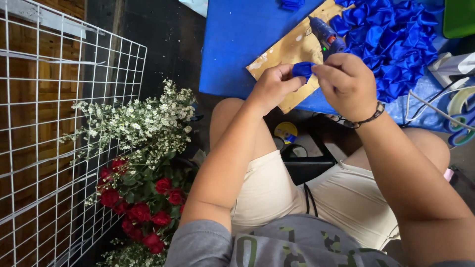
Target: The person sits cross-legged on the floor and uses a hot glue gun to apply adhesive to small blue fabric pieces. They fold and press the fabric into rose shapes, repeating the process to create multiple fabric roses.
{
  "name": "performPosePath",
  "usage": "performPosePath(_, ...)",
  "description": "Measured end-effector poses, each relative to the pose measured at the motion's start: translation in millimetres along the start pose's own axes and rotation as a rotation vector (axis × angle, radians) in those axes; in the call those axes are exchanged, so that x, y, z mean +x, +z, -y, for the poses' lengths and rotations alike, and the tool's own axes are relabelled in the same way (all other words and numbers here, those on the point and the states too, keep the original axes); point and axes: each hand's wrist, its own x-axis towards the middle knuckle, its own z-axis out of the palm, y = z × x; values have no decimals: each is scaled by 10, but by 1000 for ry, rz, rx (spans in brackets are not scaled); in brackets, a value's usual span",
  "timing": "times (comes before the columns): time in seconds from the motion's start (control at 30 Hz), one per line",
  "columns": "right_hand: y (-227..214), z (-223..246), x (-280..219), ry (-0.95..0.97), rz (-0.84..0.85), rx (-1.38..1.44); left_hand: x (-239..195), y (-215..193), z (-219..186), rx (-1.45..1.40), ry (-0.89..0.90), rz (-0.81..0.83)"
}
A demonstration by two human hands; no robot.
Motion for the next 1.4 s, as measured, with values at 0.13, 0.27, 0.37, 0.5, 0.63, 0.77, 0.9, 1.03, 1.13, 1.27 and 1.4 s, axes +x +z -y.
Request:
performPosePath(0.13, 47, -31, -50, -68, 7, -52, -24, -6, -17, 21, 9, -2)
performPosePath(0.27, 35, 30, 6, -126, -5, -146, -60, 1, -85, 32, 10, -26)
performPosePath(0.37, 30, 37, 24, -165, -29, -204, -102, -2, -137, -2, 23, -37)
performPosePath(0.5, 46, 76, 27, -177, -11, -237, -105, -2, -102, -54, 31, -51)
performPosePath(0.63, -111, 194, 103, -6, 57, 44, -41, -20, -35, -28, 33, -58)
performPosePath(0.77, -323, 188, 250, 378, 119, 427, -68, -48, -57, -15, 32, -35)
performPosePath(0.9, -420, 177, 413, 761, 284, 761, -108, -21, -128, -16, 31, 35)
performPosePath(1.03, -432, 96, 518, 854, 672, 609, -97, -27, -236, 152, -95, 97)
performPosePath(1.13, -381, 78, 432, 894, 722, 471, -113, -28, -254, 173, -107, 115)
performPosePath(1.27, -243, 41, 179, 910, 550, 635, -78, -12, -91, 162, -20, 66)
performPosePath(1.4, -84, 53, -13, 841, 402, 692, 12, -10, 105, 155, 64, -3)
